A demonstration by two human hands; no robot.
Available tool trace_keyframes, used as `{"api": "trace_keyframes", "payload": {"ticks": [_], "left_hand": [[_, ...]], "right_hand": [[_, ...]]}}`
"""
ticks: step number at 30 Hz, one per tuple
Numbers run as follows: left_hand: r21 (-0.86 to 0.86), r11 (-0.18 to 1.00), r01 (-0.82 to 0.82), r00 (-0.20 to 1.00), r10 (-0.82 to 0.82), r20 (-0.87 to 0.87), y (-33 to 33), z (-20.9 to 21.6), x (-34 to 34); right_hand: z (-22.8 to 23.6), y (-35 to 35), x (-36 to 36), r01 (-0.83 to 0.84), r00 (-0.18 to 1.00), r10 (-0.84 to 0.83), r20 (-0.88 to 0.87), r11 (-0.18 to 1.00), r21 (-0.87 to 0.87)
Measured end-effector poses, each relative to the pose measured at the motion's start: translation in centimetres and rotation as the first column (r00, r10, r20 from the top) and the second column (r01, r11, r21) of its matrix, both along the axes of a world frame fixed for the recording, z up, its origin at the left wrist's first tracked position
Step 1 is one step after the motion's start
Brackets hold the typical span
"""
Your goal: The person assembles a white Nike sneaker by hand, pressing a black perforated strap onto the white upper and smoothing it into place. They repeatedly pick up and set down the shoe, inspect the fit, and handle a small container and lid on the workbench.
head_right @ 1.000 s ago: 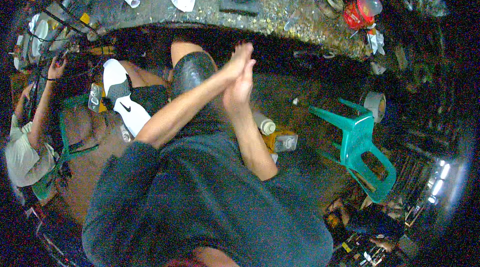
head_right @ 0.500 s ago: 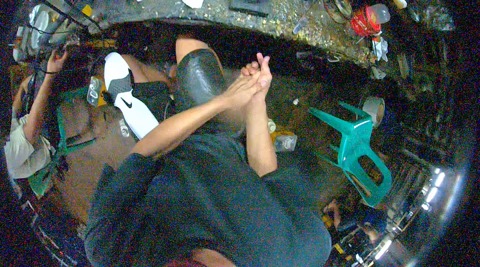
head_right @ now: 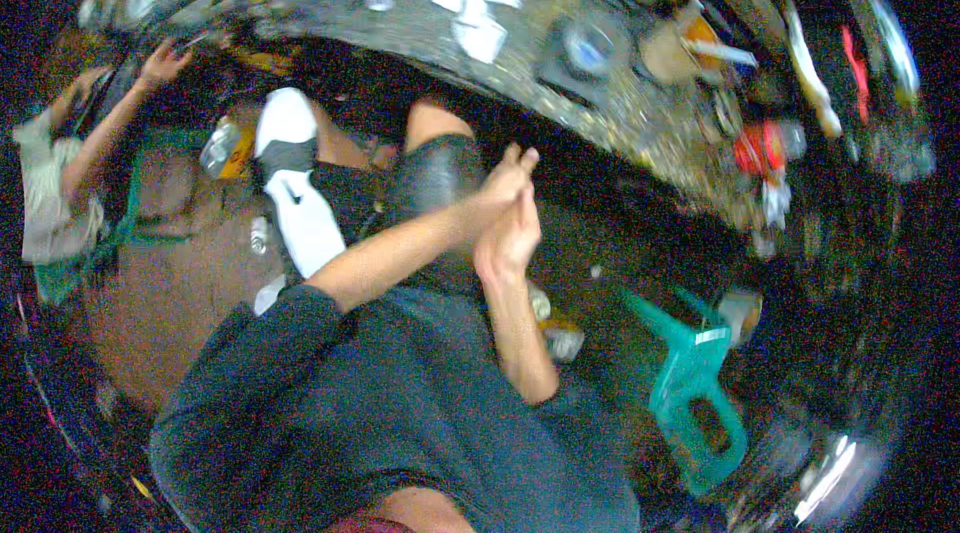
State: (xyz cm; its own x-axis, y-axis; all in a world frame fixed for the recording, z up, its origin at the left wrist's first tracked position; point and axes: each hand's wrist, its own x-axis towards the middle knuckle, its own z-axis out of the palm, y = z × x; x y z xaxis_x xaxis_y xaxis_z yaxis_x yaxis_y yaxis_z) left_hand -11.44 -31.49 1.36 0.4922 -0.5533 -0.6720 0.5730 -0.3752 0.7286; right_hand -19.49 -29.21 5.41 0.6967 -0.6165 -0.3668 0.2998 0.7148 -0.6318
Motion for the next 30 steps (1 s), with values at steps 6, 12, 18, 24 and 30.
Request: {"api": "trace_keyframes", "payload": {"ticks": [6, 12, 18, 24, 30], "left_hand": [[0.091, 0.995, -0.032, 0.961, 0.005, 0.276, -0.2, -1.8, -3.5], [0.092, 0.983, -0.161, 0.965, 0.137, 0.223, -1.9, -2.7, -3.4], [0.051, 0.989, -0.139, 0.98, 0.13, 0.149, -1.5, -3.4, 1.8], [-0.156, 0.985, -0.074, 0.99, 0.091, 0.105, 0.7, 1.0, 1.2], [0.133, 0.99, 0.042, 0.907, -0.093, 0.41, -5.2, -0.5, -7.1]], "right_hand": [[-4.6, -2.5, 0.4, 0.007, 1.0, -0.004, 0.009, 0.908, -0.419], [-6.2, -4.8, 0.6, -0.217, 0.954, 0.17, -0.246, 0.96, -0.176], [-0.4, -1.2, 1.2, -0.191, 0.966, 0.177, -0.187, 0.98, -0.06], [0.1, -2.6, -0.9, -0.179, 0.98, 0.171, -0.097, 0.981, -0.076], [-6.9, -8.7, -1.0, -0.397, 0.789, 0.462, 0.404, 0.886, -0.239]]}}
